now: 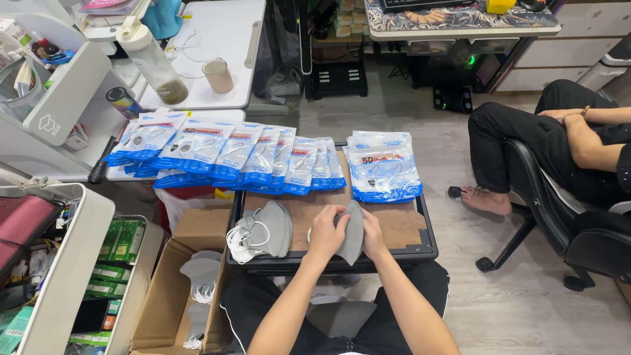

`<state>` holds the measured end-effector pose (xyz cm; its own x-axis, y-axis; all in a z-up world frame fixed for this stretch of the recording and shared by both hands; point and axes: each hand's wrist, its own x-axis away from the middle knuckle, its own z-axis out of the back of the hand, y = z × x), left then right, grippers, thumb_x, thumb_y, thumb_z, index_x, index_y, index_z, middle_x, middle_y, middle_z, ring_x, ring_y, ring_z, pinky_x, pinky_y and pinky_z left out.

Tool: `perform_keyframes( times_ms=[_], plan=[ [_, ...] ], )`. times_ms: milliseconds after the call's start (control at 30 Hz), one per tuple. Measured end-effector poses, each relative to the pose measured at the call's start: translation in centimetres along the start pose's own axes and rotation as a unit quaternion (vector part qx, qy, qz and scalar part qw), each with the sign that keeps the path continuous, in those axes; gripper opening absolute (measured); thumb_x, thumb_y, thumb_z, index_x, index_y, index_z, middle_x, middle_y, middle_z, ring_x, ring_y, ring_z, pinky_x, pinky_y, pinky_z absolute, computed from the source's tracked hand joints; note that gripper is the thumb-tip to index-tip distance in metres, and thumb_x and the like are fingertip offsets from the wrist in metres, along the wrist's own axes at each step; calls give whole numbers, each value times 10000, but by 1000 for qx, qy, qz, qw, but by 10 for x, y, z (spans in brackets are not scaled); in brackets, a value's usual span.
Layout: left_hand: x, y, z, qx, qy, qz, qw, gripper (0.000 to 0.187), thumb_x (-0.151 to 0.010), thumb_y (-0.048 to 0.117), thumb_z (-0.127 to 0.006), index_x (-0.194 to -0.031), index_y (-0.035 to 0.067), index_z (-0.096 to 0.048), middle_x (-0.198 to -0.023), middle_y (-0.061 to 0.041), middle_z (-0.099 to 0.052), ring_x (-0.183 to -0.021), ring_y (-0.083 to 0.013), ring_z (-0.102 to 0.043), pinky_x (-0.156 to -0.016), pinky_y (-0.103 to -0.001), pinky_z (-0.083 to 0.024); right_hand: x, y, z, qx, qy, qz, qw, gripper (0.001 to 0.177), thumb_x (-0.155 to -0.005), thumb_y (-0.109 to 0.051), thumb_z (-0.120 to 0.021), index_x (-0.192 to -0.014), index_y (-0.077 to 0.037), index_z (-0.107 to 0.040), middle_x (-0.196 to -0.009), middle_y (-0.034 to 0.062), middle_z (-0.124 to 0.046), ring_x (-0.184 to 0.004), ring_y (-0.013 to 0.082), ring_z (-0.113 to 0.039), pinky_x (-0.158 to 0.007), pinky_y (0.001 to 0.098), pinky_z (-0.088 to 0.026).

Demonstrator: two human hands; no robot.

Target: The person takes face masks out of blue packaging, unfolds them to view the shape, and places them back into the packaging or onto a stack.

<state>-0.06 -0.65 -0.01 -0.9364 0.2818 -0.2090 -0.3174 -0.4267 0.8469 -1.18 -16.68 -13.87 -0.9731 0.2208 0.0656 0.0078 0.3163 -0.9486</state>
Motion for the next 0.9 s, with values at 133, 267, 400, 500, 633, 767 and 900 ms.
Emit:
perform_keyframes(
  times_ms=[133, 267, 400, 500, 633, 767, 900],
  plan=[
    [-1, 1, -3, -26, 4, -11, 1000, 151, -988, 210, -676, -1084, 95, -696, -941, -89, -710, -966, -281, -736, -854, -395, -608, -2, 3, 1, -26, -15, 19, 999, 459, -1040, -286, -400, -1268, -59, -726, -1196, 152, -750, -1106, 213, -657, -1004, 373, -495],
    [-2, -4, -6, -67, -6, -33, 997, 172, -1020, 228, -627, -1124, 94, -656, -963, -53, -634, -969, -268, -726, -822, -380, -625, 5, -15, -8, -30, -10, 6, 999, 456, -986, -288, -518, -1343, -50, -673, -1170, 132, -758, -1033, 184, -689, -924, 332, -541],
    [-4, 2, -2, -88, -11, -28, 996, 215, -1025, 232, -619, -1171, 76, -643, -1002, -43, -582, -989, -272, -721, -840, -377, -633, 11, -35, -18, -18, -5, -15, 1000, 426, -894, -56, -678, -1314, 13, -673, -1138, 173, -768, -1013, 215, -711, -856, 364, -583],
    [-8, -17, -11, -125, -3, -46, 991, 217, -1021, 261, -632, -1150, 90, -664, -995, -39, -586, -985, -258, -706, -836, -376, -621, 17, -54, -29, -28, 7, -33, 999, 454, -867, -27, -713, -1316, 27, -668, -1164, 163, -758, -1026, 209, -696, -874, 364, -580],
    [-12, -17, -7, -204, 24, -73, 976, 233, -1003, 358, -638, -1124, 169, -702, -946, 13, -579, -1036, -168, -589, -879, -328, -469, 12, -60, -33, -35, 4, -47, 998, 447, -864, -29, -734, -1306, 9, -681, -1131, 144, -763, -990, 213, -707, -849, 367, -582],
    [-9, -37, -18, -173, 18, -69, 982, 238, -1015, 360, -615, -1144, 171, -679, -905, -6, -667, -948, -188, -668, -902, -345, -482, 11, -48, -27, -25, 3, -36, 999, 436, -862, -28, -748, -1292, 14, -685, -1113, 138, -761, -981, 208, -706, -839, 361, -581],
    [-6, -45, -25, -138, 67, -100, 983, 192, -1013, 326, -626, -1086, 153, -669, -856, -18, -630, -866, -211, -663, -795, -336, -496, 17, -53, -27, 31, -6, -12, 999, 405, -861, -61, -781, -1257, -12, -714, -1086, 135, -777, -968, 187, -702, -812, 358, -585]
  ],
)
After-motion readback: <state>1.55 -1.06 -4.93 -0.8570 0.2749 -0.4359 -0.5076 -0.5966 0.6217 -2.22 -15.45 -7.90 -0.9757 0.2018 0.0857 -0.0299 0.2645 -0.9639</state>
